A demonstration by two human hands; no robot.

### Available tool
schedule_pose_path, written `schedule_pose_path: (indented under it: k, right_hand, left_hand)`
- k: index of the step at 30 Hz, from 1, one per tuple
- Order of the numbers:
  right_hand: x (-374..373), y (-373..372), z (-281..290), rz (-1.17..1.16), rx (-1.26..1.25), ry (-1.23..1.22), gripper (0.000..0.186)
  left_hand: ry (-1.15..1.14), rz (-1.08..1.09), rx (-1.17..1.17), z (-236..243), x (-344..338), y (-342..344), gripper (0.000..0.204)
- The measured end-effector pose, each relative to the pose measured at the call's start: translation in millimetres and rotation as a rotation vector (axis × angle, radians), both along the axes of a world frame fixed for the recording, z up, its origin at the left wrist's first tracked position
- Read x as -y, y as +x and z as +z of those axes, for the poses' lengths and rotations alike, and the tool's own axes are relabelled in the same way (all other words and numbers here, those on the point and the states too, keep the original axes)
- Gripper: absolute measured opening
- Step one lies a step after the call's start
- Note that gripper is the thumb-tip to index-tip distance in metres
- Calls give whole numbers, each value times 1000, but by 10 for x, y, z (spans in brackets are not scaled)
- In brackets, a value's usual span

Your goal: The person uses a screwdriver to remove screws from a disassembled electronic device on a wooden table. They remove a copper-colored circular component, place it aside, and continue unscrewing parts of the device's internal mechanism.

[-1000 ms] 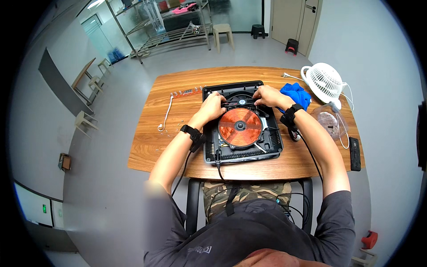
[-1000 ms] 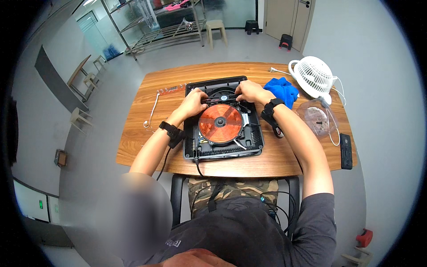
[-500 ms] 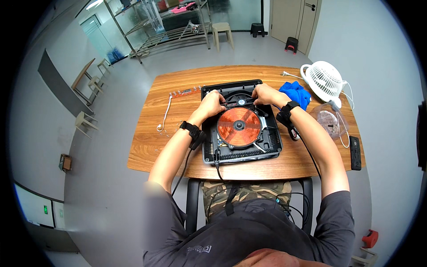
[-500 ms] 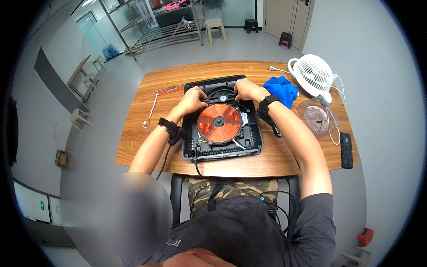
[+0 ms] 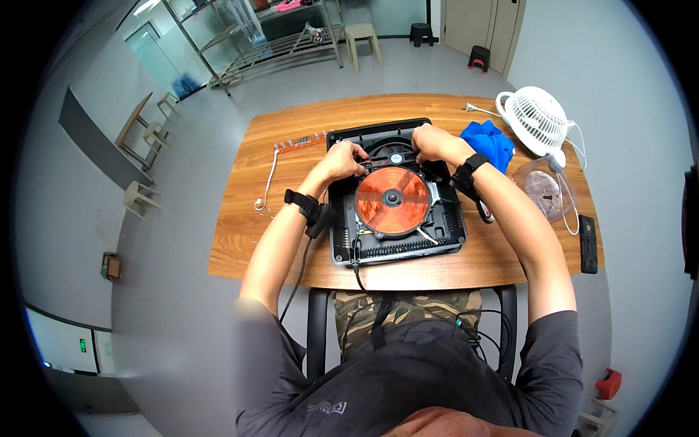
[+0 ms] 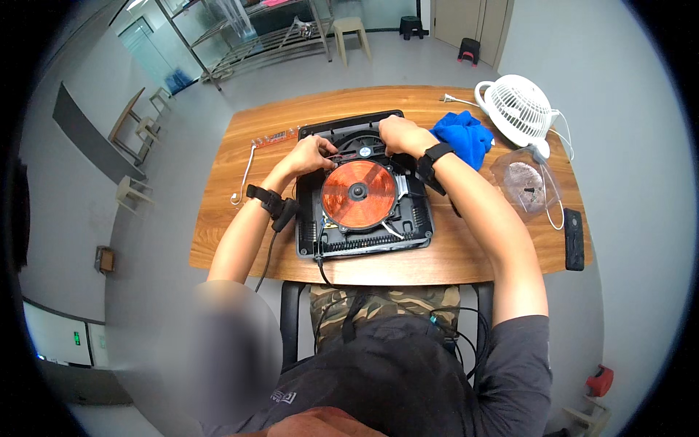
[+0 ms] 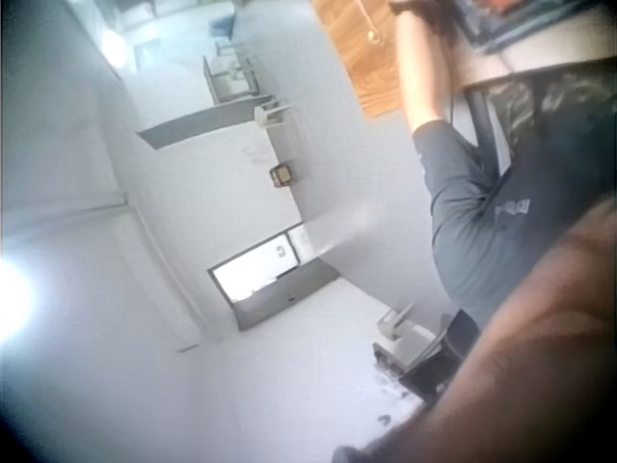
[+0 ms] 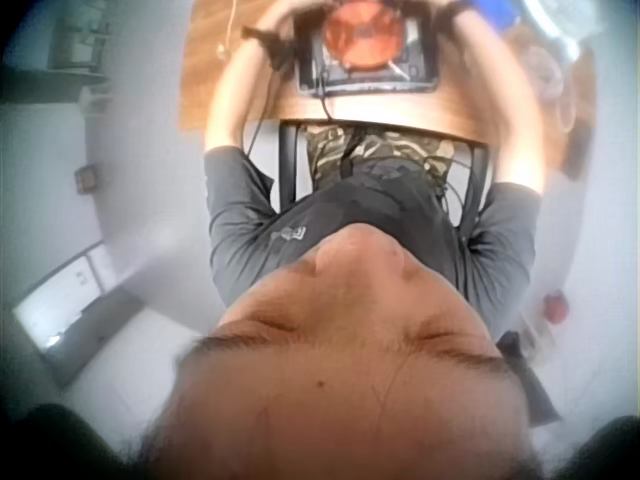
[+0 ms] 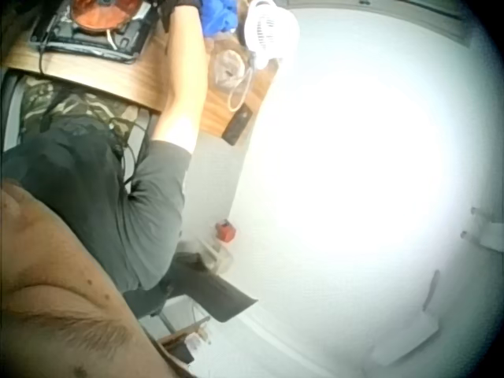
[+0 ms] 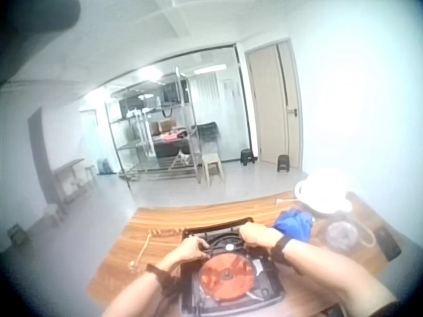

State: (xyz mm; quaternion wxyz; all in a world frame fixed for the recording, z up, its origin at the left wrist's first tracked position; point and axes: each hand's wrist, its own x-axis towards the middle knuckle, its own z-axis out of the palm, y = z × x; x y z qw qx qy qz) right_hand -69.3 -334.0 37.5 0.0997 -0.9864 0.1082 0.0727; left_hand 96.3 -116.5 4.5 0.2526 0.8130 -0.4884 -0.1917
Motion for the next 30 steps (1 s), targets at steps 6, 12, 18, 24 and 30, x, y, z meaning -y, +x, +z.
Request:
schedule_pose_path:
  k: [6,12,18,24,30]
  right_hand:
    - [-37,33,48,72,-26,-80,36]
    - [13,4,20,91,-3,-43,28]
    - [55,15,11,111,11,-31,24]
    - [-73,13,63,53,-28,-83,36]
    - [-87,14,68,61,-24,-106,36]
  left_hand:
    - [-1,16,7,3,34,-10,34]
    - [-22,13,66,65,35,-75,31]
    - [-47,23,111,-11,9,-101,33]
    - [-89,-151,173,65,-156,-43,53]
    - [-153,18,78,279,-780,213,41]
